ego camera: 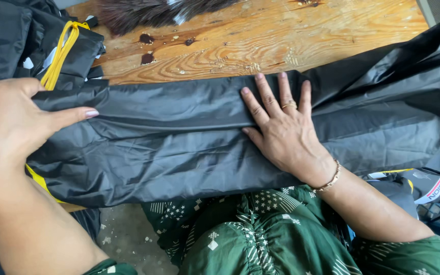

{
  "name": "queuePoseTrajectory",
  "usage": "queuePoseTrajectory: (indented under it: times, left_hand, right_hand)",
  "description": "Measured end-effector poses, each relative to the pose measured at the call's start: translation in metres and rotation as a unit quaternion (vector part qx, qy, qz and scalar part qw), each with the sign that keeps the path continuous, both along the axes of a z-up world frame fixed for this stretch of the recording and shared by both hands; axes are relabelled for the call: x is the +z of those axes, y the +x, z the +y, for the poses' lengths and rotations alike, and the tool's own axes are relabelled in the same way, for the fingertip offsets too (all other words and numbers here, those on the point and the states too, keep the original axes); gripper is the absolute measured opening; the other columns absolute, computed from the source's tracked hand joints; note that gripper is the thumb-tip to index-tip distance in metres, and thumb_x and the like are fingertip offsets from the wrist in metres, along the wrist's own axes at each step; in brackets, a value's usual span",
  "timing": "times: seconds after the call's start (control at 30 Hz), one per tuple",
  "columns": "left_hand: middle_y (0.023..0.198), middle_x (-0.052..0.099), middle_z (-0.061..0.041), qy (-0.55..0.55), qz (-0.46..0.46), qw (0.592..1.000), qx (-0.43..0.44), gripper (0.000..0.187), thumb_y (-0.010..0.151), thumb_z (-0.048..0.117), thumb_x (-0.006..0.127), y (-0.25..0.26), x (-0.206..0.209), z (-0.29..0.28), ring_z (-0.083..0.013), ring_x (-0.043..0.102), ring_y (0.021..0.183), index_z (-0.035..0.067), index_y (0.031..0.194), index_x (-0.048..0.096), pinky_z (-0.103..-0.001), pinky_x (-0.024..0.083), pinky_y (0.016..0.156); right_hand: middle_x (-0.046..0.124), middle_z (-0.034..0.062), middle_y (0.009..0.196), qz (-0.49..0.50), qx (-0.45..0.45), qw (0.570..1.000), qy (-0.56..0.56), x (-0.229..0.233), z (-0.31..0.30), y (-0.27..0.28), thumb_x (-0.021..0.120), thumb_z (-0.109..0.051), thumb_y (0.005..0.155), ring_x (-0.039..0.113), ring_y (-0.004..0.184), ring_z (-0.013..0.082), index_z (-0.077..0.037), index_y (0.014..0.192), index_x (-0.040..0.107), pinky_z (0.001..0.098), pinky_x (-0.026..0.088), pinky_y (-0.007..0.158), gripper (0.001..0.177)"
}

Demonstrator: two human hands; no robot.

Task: The person folds a black and yellow fabric item on a wooden table. They smooth the fabric, fold it lengthwise multiple times, and roll it into a compact bundle.

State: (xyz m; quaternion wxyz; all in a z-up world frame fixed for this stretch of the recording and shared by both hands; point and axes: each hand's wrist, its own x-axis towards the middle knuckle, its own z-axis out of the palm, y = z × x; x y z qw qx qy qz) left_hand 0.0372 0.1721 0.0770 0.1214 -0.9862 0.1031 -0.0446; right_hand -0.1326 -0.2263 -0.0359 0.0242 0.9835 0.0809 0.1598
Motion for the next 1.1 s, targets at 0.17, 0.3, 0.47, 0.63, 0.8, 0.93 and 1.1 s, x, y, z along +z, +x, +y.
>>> queuePoseTrajectory:
  times: [0.17,0.3,0.47,0.63,0.8,0.93,1.1]
  left_hand:
    - [0.109,0.079,-0.013,0.089,-0.066,0.994,-0.009,0.093,0.075,0.102,0.063,0.013,-0.041,0.019,-0.0382,0.07,0.105,0.022,0.118,0.082,-0.044,0.05,0.09]
    - [0.127,0.066,-0.027,0.057,-0.064,0.996,-0.037,0.066,0.085,0.064,0.075,-0.001,-0.061,-0.033,-0.0495,0.057,0.117,0.007,0.119,0.075,-0.062,0.041,0.098]
    - [0.133,0.055,-0.026,-0.212,0.053,0.928,-0.302,0.06,0.083,0.038,0.084,-0.051,-0.043,-0.158,-0.0457,0.054,0.122,-0.003,0.123,0.066,-0.055,0.041,0.106]
    - [0.161,0.03,-0.028,-0.148,0.086,0.902,-0.396,0.076,0.084,0.014,0.067,-0.056,-0.098,-0.199,-0.0475,0.035,0.146,0.0,0.153,0.039,-0.062,0.022,0.121]
    - [0.16,0.038,-0.026,-0.126,0.016,0.918,-0.376,0.079,0.083,0.02,0.071,-0.05,-0.15,-0.193,-0.0448,0.038,0.147,-0.001,0.154,0.041,-0.058,0.028,0.121]
    - [0.154,0.045,-0.031,-0.203,0.006,0.899,-0.387,0.074,0.085,0.016,0.07,-0.055,-0.158,-0.189,-0.0495,0.04,0.145,-0.005,0.152,0.046,-0.062,0.028,0.119]
    - [0.149,0.052,-0.027,-0.21,-0.079,0.88,-0.42,0.064,0.088,0.019,0.065,-0.052,-0.168,-0.184,-0.0467,0.047,0.141,0.0,0.148,0.054,-0.06,0.035,0.116]
  right_hand:
    - [0.034,0.0213,0.166,-0.021,0.03,0.999,0.015,-0.009,0.01,0.014,0.065,-0.043,0.095,0.032,0.15,0.0492,-0.016,0.16,0.044,0.0777,0.028,0.111,0.074]
    - [0.039,0.0259,0.162,-0.049,0.042,0.998,0.021,-0.024,0.013,0.031,0.057,-0.02,0.097,0.035,0.147,0.0533,-0.017,0.156,0.053,0.0808,0.026,0.109,0.059]
    - [0.042,0.0274,0.159,-0.064,0.038,0.997,0.018,-0.027,0.02,0.032,0.058,-0.024,0.101,0.039,0.144,0.0544,-0.018,0.152,0.057,0.0805,0.027,0.108,0.052]
    - [0.044,0.026,0.157,-0.102,0.033,0.994,0.015,-0.025,0.019,0.026,0.065,-0.024,0.1,0.044,0.143,0.0489,-0.015,0.147,0.061,0.0756,0.033,0.11,0.048]
    - [0.04,0.0339,0.154,-0.142,0.129,0.974,0.121,-0.009,0.021,0.004,0.072,-0.015,0.104,0.039,0.146,0.0529,0.003,0.135,0.06,0.0662,0.036,0.121,0.038]
    - [0.065,0.0109,0.108,-0.194,0.164,0.959,0.127,-0.03,0.031,-0.009,0.074,-0.031,0.093,0.07,0.1,0.0317,-0.009,0.108,0.076,0.0463,0.055,0.095,0.027]
    - [0.065,0.0131,0.131,0.059,0.014,0.996,0.061,-0.011,0.014,-0.012,0.063,-0.055,0.093,0.056,0.132,0.0353,-0.01,0.129,0.07,0.056,0.037,0.114,0.058]
